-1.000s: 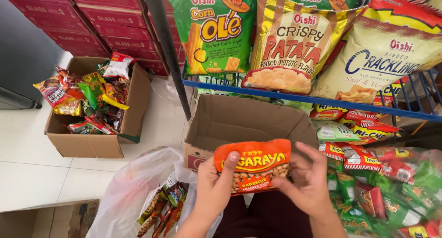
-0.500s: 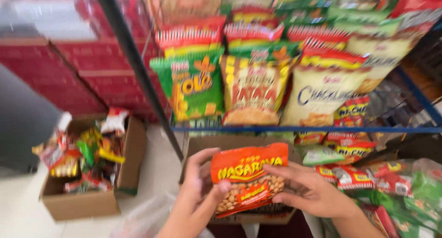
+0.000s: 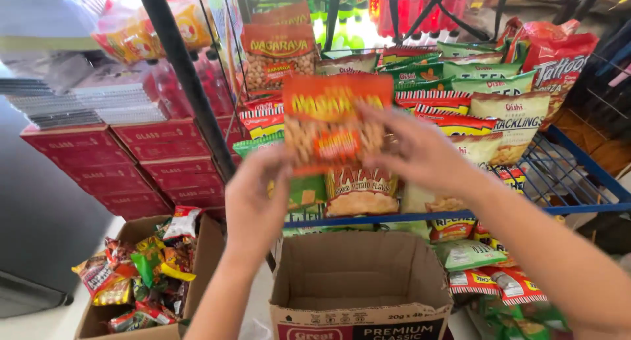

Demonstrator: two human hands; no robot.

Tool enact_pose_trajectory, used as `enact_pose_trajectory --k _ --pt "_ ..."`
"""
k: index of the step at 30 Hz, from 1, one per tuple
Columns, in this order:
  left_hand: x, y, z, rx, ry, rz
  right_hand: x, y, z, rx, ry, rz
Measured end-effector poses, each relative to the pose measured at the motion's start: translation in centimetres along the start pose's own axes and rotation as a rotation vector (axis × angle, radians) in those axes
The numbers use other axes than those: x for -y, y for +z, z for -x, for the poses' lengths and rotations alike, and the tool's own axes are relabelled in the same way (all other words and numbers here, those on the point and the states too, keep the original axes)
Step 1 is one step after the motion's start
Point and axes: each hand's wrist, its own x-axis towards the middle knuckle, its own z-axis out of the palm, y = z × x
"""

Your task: Restocking and organizing snack bags on a grocery store shelf.

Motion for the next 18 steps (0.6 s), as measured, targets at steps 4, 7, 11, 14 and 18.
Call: enact_pose_trajectory --k 4,7,11,14,18 --pt "1.5 0.0 -5.0 -0.053 0.069 -0.091 -1.0 -0.9 -5.7 -0.043 -0.083 0.056" --pt "3.3 0.5 -6.8 -0.117 0.227 -0.448 -3.2 -0.1 -9.5 -0.052 -0.114 0.061" --pt "6.0 1.8 -8.6 -0.197 0.192 -0.604 -5.4 1.4 -13.3 -0.124 -0.223 0.217" --pt "7.8 2.2 -10.0 -0.225 0.146 -0.636 -6.1 2.3 -15.4 -0.173 -0.243 0.236" --pt "10.3 2.2 -11.2 -0.207 0.126 -0.697 -6.9 3.0 -17.6 -0.175 -0.257 0.251"
